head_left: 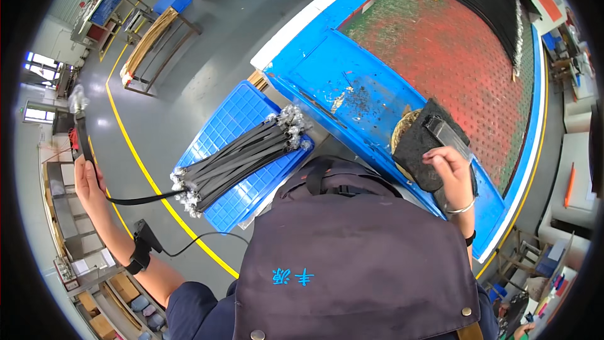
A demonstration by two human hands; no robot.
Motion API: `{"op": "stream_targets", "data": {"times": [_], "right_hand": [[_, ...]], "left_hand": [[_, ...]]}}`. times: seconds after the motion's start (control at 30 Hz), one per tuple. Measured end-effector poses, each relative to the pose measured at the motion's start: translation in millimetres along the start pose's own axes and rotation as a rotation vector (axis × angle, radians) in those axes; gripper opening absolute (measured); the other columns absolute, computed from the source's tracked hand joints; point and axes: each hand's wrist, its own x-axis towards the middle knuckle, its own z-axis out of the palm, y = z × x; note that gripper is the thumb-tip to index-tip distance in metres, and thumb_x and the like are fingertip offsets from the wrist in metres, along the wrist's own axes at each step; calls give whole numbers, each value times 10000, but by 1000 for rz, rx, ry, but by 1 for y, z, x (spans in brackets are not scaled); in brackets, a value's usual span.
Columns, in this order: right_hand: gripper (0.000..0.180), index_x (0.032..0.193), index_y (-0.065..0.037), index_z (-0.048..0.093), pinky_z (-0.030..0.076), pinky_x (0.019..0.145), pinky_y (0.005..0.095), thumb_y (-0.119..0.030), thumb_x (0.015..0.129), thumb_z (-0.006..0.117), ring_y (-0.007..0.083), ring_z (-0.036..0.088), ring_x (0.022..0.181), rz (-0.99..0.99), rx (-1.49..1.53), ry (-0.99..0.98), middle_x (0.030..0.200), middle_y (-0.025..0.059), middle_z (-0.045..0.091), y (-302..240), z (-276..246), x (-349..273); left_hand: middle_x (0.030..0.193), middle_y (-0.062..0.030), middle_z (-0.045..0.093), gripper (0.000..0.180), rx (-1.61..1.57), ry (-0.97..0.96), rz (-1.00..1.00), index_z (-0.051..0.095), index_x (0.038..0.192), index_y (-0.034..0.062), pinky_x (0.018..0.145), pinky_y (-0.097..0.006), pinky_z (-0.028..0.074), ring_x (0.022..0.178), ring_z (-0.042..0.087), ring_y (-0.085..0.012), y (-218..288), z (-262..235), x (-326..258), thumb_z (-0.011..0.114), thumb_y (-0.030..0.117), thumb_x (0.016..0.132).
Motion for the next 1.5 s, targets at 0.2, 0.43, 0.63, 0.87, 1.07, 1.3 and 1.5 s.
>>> {"op": "stream_targets", "data": {"times": [0.2, 0.43, 0.63, 0.87, 1.07, 1.3, 1.5], "right_hand": [[146, 980, 8, 577, 431, 770, 237, -109, 901, 541, 106, 557, 827, -73, -345, 475, 916, 38, 607, 22, -42, -4], [324, 1091, -2, 553, 394, 911, 374, -120, 798, 626, 298, 526, 1037, -111, -929, 669, 1106, 153, 555, 43, -54, -19], [705, 1285, -28, 425, 310, 1025, 450, -303, 711, 730, 398, 368, 1234, 32, -1107, 467, 1296, 248, 424, 69, -71, -21], [631, 1245, -30, 450, 357, 980, 410, -244, 715, 717, 349, 437, 1154, 64, -1063, 324, 1194, 178, 503, 53, -57, -7], [550, 1192, -3, 465, 387, 930, 384, -188, 733, 705, 343, 492, 1063, -15, -982, 311, 1118, 177, 522, 43, -60, -14], [581, 1194, 2, 459, 402, 899, 365, -135, 702, 735, 322, 503, 1041, -123, -858, 448, 1110, 165, 523, 10, -50, -35], [608, 1211, -10, 451, 379, 936, 337, -170, 705, 747, 252, 499, 1077, -185, -636, 414, 1134, 126, 517, -20, -41, -36]], "left_hand": [[634, 19, 364, 182, 459, -176, 253, 567, 1012, 2, 504, -221, 292, 579, 336, -67, 18, 54, 5, 471, 138, 940], [708, -217, 566, 157, 220, -751, 195, 573, 955, 14, 583, -395, 434, 662, 572, -372, -90, 233, -49, 484, 113, 871], [929, -231, 575, 134, 222, -791, 253, 531, 929, -9, 741, -472, 434, 871, 539, -424, -216, 348, -131, 488, 84, 843], [892, -209, 527, 133, 333, -751, 453, 500, 938, 0, 696, -486, 422, 825, 519, -418, -194, 352, -132, 488, 109, 864], [790, -262, 580, 160, 354, -868, 264, 485, 958, 17, 616, -536, 416, 736, 554, -459, -171, 333, -159, 488, 155, 876], [727, -262, 578, 197, 261, -751, -1, 495, 909, 37, 590, -517, 403, 718, 556, -466, -245, 336, -234, 498, 232, 881], [740, -247, 593, 231, 315, -843, -94, 535, 952, 43, 593, -501, 420, 716, 574, -443, -321, 338, -268, 498, 263, 891]]}}
